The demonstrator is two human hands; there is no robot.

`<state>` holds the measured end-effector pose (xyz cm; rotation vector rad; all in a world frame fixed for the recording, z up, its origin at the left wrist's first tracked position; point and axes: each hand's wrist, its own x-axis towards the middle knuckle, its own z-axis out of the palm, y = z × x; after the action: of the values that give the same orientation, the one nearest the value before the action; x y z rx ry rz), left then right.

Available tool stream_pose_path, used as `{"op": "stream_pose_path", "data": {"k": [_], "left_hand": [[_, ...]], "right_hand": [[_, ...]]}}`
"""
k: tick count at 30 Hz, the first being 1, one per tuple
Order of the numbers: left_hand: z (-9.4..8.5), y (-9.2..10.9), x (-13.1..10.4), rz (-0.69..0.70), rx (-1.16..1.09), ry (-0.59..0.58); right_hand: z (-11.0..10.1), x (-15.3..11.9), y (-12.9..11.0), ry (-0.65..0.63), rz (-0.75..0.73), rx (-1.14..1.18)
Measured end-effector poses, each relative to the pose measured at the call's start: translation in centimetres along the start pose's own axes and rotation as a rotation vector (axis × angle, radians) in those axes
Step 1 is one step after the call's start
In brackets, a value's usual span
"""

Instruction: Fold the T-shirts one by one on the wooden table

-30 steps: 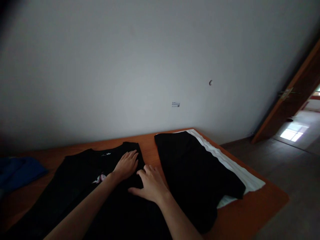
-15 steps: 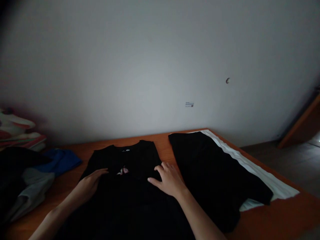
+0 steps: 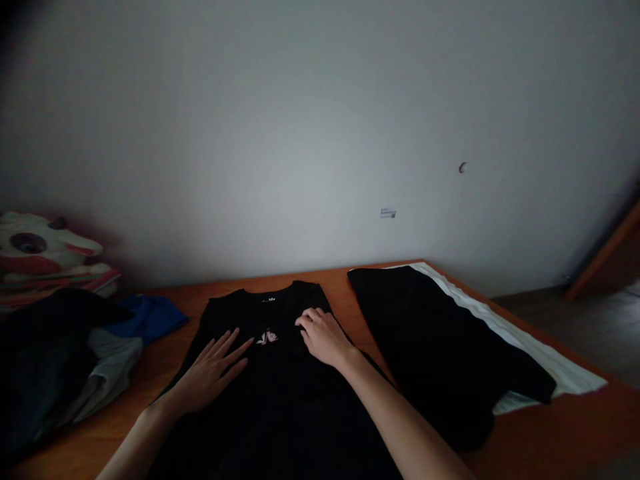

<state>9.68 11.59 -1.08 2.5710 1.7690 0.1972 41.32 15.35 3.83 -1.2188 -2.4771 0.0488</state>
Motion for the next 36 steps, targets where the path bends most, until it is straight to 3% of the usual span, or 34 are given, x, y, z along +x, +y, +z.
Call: {"op": "stream_pose_path", "data": {"k": [5, 10, 18, 26, 30, 36], "left_hand": [[-1.1, 1.0, -0.3, -0.012, -0.016, -0.081], [-1.3, 1.1, -0.3, -0.017, -0.026, -0.069], [-0.1, 0.4, -0.4, 0.016, -0.048, 0.006], [-1.7, 1.4, -0.4, -0.031, -0.058, -0.089], [-1.6, 1.4, -0.5, -0.028, -0.053, -0.079], [-0.8, 1.1, -0.5, -0.031, -0.058, -0.033]], "right_hand": [[1.6, 4.8, -2.0, -0.075, -0.027, -0.028], [3.1, 7.2, -2.2, -0.139, -0.063, -0.011], [4.6, 7.6, -2.1, -0.122, -0.05, 0.008], [5.7, 7.8, -2.1, -0.02, 0.06, 0.038], [6.3, 7.7, -2.5, 0.006, 0.1, 0.064], [5.6, 6.9, -1.7, 0.016, 0.053, 0.084]]}}
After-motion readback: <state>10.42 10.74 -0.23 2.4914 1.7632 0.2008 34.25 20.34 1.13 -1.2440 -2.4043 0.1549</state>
